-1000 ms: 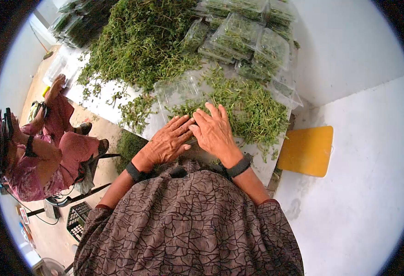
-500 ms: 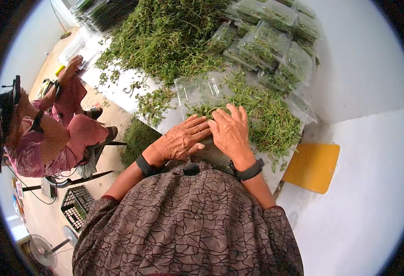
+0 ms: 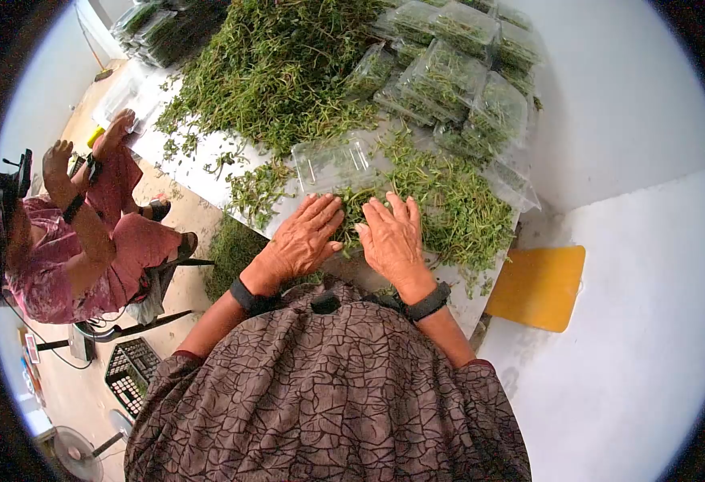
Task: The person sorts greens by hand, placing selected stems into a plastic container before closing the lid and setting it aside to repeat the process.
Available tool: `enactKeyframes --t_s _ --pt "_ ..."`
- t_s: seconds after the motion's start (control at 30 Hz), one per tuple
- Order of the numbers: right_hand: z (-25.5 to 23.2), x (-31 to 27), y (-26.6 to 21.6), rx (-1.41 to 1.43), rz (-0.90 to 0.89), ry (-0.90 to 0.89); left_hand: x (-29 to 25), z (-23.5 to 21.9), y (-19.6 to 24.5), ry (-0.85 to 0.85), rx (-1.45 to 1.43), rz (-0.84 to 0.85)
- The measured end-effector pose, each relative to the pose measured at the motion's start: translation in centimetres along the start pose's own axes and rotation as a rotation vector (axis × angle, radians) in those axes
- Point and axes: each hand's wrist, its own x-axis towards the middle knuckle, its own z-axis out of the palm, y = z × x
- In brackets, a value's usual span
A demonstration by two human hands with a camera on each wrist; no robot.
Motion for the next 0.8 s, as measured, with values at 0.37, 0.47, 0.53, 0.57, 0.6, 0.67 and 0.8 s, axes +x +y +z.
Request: enactKeyframes --t_s 0.37,0.47,0.53,0.57,0.6,0.67,0.8 --pt "-1.1 -0.4 0.3 0.05 0.009 0.079 -0.7 -1.0 0.1 0.017 -0.119 -0.041" --pt "-4.0 -0.8 0.4 0.075 0.022 0.168 -1.6 -2.4 0.1 0.129 -0.093 -0.036" --pt "-4.2 -1.8 1.0 0.106 0.036 0.169 -2.5 -2.7 0.1 0.106 -0.088 -0.004" --pt "-4.3 -2.3 1.1 0.141 0.044 0.17 -2.8 -2.7 0.2 0.083 -0.08 0.023" --pt "-4.4 -2.6 1.0 0.133 0.032 0.152 -2.9 -2.5 0.4 0.072 -0.111 0.071" --pt "-4.2 -3.1 0.4 0.134 -0.002 0.119 -3.3 -1.5 0.7 0.039 -0.122 0.101" --pt "-2.7 -3.2 -0.5 0.095 -0.047 0.036 -2.4 -0.3 1.0 -0.027 -0.111 0.126"
